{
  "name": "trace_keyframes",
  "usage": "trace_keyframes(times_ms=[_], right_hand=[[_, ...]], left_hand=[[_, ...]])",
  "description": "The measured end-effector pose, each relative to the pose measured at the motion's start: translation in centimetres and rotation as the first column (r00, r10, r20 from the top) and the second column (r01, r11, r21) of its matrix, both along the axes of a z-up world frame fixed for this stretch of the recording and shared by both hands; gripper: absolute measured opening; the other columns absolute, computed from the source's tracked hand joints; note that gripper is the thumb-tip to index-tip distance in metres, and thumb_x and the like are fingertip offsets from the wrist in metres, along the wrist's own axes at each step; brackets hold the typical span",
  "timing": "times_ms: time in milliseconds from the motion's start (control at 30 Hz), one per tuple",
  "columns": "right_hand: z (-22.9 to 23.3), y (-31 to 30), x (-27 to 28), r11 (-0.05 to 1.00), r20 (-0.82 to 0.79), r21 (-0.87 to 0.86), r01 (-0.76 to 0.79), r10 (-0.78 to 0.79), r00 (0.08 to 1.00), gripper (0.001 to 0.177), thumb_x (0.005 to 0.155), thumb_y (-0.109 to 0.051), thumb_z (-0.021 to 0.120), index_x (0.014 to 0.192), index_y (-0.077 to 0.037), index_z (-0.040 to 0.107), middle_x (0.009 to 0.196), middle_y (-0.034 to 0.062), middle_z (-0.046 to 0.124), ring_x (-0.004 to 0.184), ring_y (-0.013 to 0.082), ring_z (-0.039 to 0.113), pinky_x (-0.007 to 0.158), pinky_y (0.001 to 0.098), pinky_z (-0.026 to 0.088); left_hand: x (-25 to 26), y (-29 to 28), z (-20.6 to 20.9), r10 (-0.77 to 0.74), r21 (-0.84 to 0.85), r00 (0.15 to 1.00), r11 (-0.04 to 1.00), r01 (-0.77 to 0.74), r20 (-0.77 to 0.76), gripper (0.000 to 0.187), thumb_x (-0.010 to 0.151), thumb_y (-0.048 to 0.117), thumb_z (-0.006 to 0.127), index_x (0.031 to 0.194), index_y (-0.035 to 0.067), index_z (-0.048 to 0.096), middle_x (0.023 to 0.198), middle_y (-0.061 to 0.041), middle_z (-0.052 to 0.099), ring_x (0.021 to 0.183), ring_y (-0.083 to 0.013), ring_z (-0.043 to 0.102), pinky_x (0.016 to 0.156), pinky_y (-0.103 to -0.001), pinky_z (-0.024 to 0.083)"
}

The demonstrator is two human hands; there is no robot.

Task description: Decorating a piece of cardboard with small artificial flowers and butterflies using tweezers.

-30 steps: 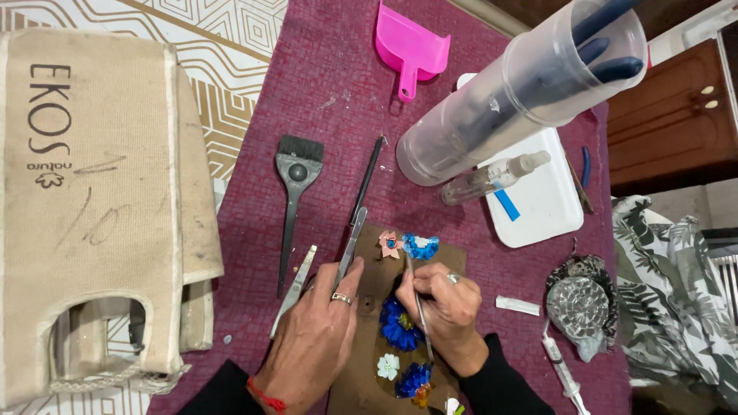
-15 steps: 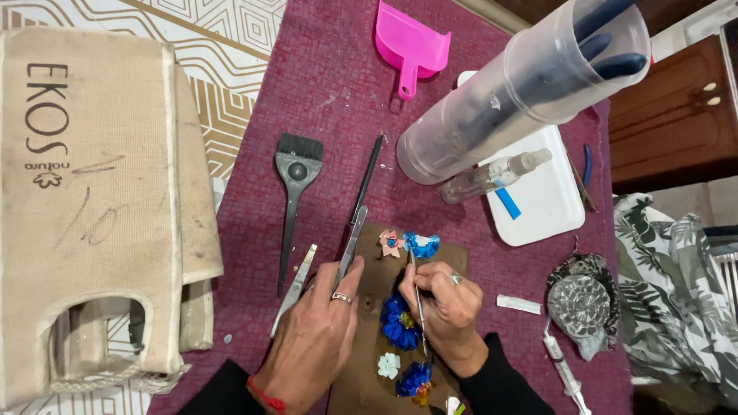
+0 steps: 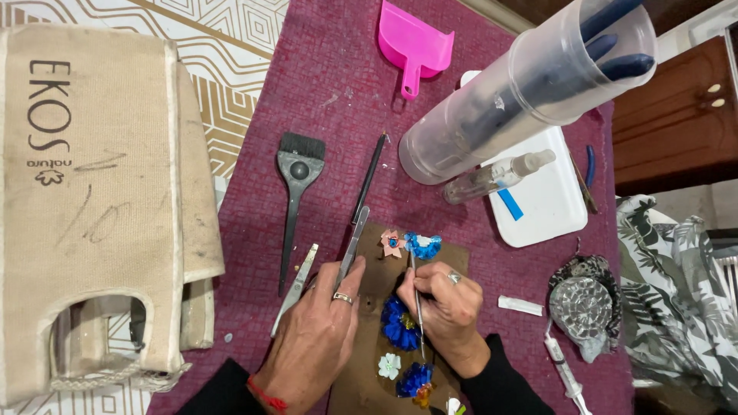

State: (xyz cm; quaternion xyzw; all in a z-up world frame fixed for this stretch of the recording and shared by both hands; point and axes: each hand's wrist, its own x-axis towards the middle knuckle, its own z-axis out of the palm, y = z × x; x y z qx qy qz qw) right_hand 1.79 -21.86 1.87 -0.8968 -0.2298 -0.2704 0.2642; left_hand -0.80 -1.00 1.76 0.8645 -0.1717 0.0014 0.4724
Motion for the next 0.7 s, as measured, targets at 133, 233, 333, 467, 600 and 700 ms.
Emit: trace_keyframes(times_ms=[133, 233, 333, 467, 600, 700], right_hand=[[-0.4, -0.1, -0.2, 0.998, 0.017, 0.0, -0.067, 0.067, 0.998, 0.032, 0.076, 0.005, 0.083, 0.072, -0.005, 0.053, 0.072, 0.0086, 0.067, 0.058, 0.0183, 0.066, 0.05, 0.0284, 0.05], [-0.5, -0.2, 0.0, 0.999, 0.045, 0.038, -0.025, 0.024, 0.999, 0.031, 0.076, 0.006, 0.083, 0.075, -0.004, 0.054, 0.072, 0.0092, 0.065, 0.058, 0.019, 0.066, 0.051, 0.0293, 0.049], [-0.6, -0.3, -0.2, 0.999, 0.057, 0.033, 0.0, -0.002, 0.998, 0.03, 0.076, 0.005, 0.083, 0.076, -0.004, 0.054, 0.073, 0.009, 0.066, 0.057, 0.0179, 0.066, 0.051, 0.0286, 0.05], [-0.8, -1.7, -0.7, 0.993, 0.038, 0.119, -0.028, 0.023, 0.999, 0.027, 0.078, 0.003, 0.082, 0.079, -0.005, 0.057, 0.076, 0.0081, 0.067, 0.058, 0.0143, 0.065, 0.051, 0.0261, 0.049], [0.5, -4.2, -1.2, 0.887, -0.024, 0.462, 0.018, -0.008, 1.0, 0.019, 0.085, 0.003, 0.078, 0.093, 0.0, 0.061, 0.088, 0.0061, 0.07, 0.068, 0.0079, 0.064, 0.057, 0.0206, 0.051], [2.9, -5.6, -2.4, 0.808, -0.175, 0.542, 0.232, -0.161, 0.971, 0.015, 0.094, 0.007, 0.073, 0.101, 0.0, 0.062, 0.096, 0.0051, 0.066, 0.081, 0.0072, 0.059, 0.073, 0.0207, 0.05]], left_hand=[[-0.1, 0.0, -0.2, 0.011, -0.014, 1.0, 1.0, -0.01, 0.025, 0.054, 0.088, 0.0, 0.065, 0.139, -0.007, 0.051, 0.11, -0.019, 0.053, 0.084, -0.0358, 0.068, 0.066, -0.046, 0.055], [0.0, 0.0, -0.3, 0.012, -0.004, 1.0, 1.0, -0.012, 0.016, 0.055, 0.087, 0.001, 0.065, 0.14, -0.005, 0.051, 0.108, -0.019, 0.052, 0.084, -0.0373, 0.067, 0.067, -0.048, 0.055], [-0.1, 0.0, -0.4, 0.01, -0.036, 0.999, 0.999, -0.009, 0.045, 0.053, 0.087, 0.0, 0.065, 0.138, -0.006, 0.051, 0.113, -0.02, 0.053, 0.086, -0.038, 0.068, 0.066, -0.047, 0.055], [-0.2, -0.1, -0.5, 0.007, -0.025, 1.0, 1.0, -0.007, -0.002, 0.055, 0.087, 0.0, 0.065, 0.141, -0.004, 0.051, 0.112, -0.021, 0.052, 0.082, -0.0396, 0.068, 0.065, -0.05, 0.055], [-0.1, 0.2, -0.8, 0.018, -0.041, 0.993, 0.999, -0.014, 0.12, 0.052, 0.088, 0.001, 0.064, 0.138, -0.004, 0.052, 0.112, -0.023, 0.054, 0.081, -0.0415, 0.066, 0.063, -0.05, 0.053], [0.1, 0.2, -0.5, -0.006, 0.032, 0.998, 0.999, 0.008, -0.058, 0.05, 0.091, 0.0, 0.061, 0.141, 0.002, 0.053, 0.11, -0.021, 0.054, 0.083, -0.0414, 0.067, 0.067, -0.052, 0.053]])
